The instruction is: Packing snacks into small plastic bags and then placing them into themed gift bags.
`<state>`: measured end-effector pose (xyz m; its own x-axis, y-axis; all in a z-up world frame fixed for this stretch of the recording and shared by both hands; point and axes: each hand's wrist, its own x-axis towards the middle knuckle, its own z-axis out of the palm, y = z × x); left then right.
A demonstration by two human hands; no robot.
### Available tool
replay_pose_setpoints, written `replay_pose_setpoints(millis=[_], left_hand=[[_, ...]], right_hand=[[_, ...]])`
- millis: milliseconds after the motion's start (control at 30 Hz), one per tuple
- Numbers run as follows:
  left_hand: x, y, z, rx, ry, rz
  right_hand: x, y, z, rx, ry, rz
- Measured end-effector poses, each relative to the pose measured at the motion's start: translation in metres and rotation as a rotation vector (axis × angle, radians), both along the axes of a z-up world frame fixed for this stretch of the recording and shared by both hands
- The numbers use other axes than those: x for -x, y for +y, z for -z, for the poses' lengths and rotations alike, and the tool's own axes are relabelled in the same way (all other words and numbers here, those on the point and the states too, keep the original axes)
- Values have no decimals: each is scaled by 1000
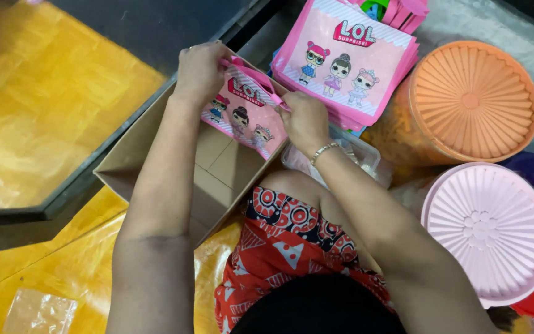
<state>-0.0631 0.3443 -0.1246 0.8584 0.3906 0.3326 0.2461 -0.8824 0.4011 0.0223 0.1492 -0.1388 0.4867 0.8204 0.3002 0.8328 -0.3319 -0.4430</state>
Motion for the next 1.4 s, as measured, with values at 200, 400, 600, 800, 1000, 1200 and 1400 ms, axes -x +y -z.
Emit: replay_pose_setpoints(millis=[200, 400, 600, 800, 1000, 1200, 1400], left_hand=[[0, -8, 23, -10, 137, -100], [-1, -9, 27, 42, 125, -179], [-11, -18, 40, -61, -115, -29], [-26, -17, 64, -123, -277, -3], [-24, -27, 55, -144, -430, 54], [-12, -36, 49, -71, -200, -313], [7, -39, 132, 85, -293, -603]], right_hand=[[11, 16, -13, 371, 141, 140], [13, 9, -4, 421, -170, 137], [12, -8, -2, 350, -108, 152], [17, -14, 13, 98, -226, 190], [23, -18, 13, -57, -301, 105], [23, -18, 4, 55, -101, 187], [21, -16, -4, 51, 84, 225]])
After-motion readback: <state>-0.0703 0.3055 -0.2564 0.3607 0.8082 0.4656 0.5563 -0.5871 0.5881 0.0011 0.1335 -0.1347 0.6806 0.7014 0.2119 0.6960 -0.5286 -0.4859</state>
